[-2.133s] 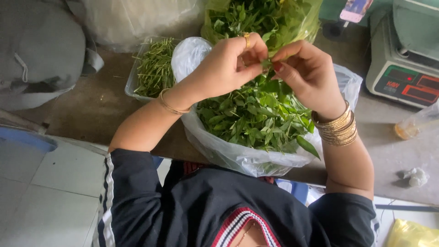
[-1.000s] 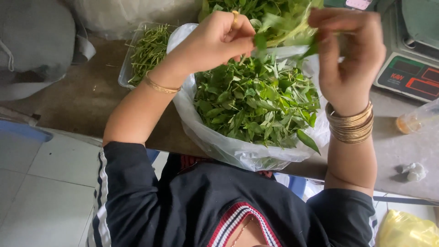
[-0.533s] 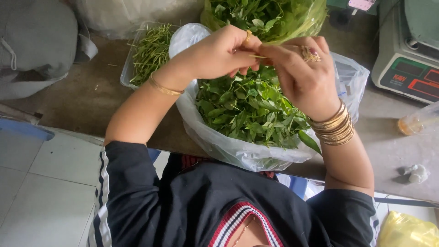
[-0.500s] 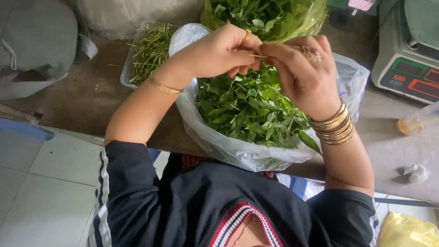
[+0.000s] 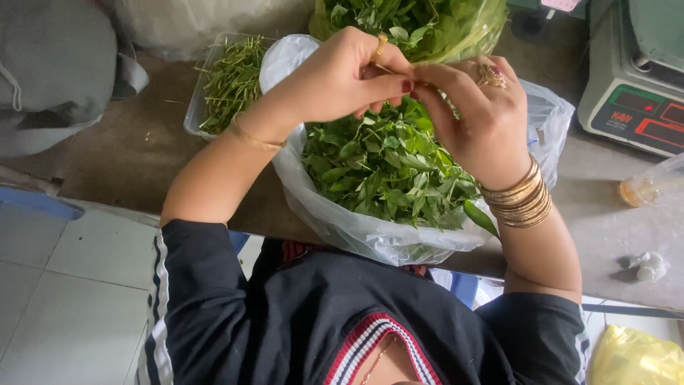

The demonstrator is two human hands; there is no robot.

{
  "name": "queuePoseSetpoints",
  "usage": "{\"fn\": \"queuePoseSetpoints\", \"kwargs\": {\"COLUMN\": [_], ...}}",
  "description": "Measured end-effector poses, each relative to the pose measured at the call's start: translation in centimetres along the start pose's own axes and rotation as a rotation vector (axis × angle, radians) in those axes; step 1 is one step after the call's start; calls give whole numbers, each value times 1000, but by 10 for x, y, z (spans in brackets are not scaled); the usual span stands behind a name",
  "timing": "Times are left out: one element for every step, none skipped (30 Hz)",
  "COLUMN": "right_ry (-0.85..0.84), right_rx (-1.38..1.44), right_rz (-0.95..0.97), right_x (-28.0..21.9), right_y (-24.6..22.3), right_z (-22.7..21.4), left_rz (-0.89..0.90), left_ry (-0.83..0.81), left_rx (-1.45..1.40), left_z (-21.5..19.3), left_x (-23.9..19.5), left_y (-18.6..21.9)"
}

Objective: The person sorts through a large pile of green leafy vegetables, picking up bunches and separating the leaves from the stems. The leaves are placed into a white plastic bag, while the stems are discarded into a separate container on the table.

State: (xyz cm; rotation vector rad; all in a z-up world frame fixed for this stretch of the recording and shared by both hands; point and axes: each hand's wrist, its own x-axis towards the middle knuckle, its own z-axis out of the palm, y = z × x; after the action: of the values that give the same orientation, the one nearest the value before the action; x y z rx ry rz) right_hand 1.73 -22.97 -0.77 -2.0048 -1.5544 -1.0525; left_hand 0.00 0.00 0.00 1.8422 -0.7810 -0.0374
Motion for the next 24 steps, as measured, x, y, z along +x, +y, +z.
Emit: {"fn": "queuePoseSetpoints", "kwargs": {"right_ry": [-12, -23, -23, -60, -98, -98, -150, -200, -201, -224, -246, -246, -219, -191, -190, -119, -51, -51, -112, -173, -172, -280, -390, -389], "right_rx": [-30, -59, -59, -82, -105, -106, 124, 357, 356, 439, 524, 525, 616, 707, 705, 527, 353, 352, 342, 332, 332, 340, 347, 348], "right_rz": [8, 17, 17, 12, 5, 4, 48, 90, 88, 114, 141, 140, 164, 188, 188, 155, 121, 122, 76, 30, 29, 44, 61, 62], "right_x": [0, 0, -3, -5, -6, -5, -3, -1, -3, -5, -7, -9, -11, -13, -10, -6, -4, -1, 3, 7, 7, 7, 6, 4], "right_y": [0, 0, 2, 5, 7, 8, 9, 10, 13, 16, 19, 22, 25, 28, 28, 28, 27, 27, 27, 27, 22, 18, 12, 12], "right_z": [0, 1, 2, 3, 3, -1, -6, -10, -10, -11, -11, -8, -6, -3, -3, -2, -1, -1, 0, 1, 5, 9, 13, 16], "left_rz": [122, 245, 245, 262, 281, 282, 298, 314, 316, 334, 350, 350, 371, 391, 393, 341, 287, 287, 194, 101, 101, 24, -55, -56], "left_ry": [69, 134, 134, 145, 158, 159, 77, -5, -3, -61, -119, -118, -180, -242, -243, -203, -163, -164, -122, -79, -78, -53, -28, -29], "left_rx": [147, 295, 296, 367, 437, 437, 353, 268, 269, 190, 111, 111, -3, -118, -117, -154, -193, -194, -234, -274, -273, -426, -580, -580], "left_z": [4, 7, 9, 10, 12, 10, 8, 6, 5, 4, 2, 0, -2, -4, -8, -11, -14, -19, -24, -30, -30, -31, -32, -31], "left_x": [0, 0, -1, -3, -4, -4, -4, -4, -3, -1, 0, 2, 3, 5, 5, 5, 5, 4, 3, 2, 5, 7, 10, 12], "left_y": [-1, -3, -1, 1, 4, 4, 5, 6, 3, 1, -1, -7, -12, -17, -18, -19, -21, -21, -20, -19, -25, -31, -38, -41]}}
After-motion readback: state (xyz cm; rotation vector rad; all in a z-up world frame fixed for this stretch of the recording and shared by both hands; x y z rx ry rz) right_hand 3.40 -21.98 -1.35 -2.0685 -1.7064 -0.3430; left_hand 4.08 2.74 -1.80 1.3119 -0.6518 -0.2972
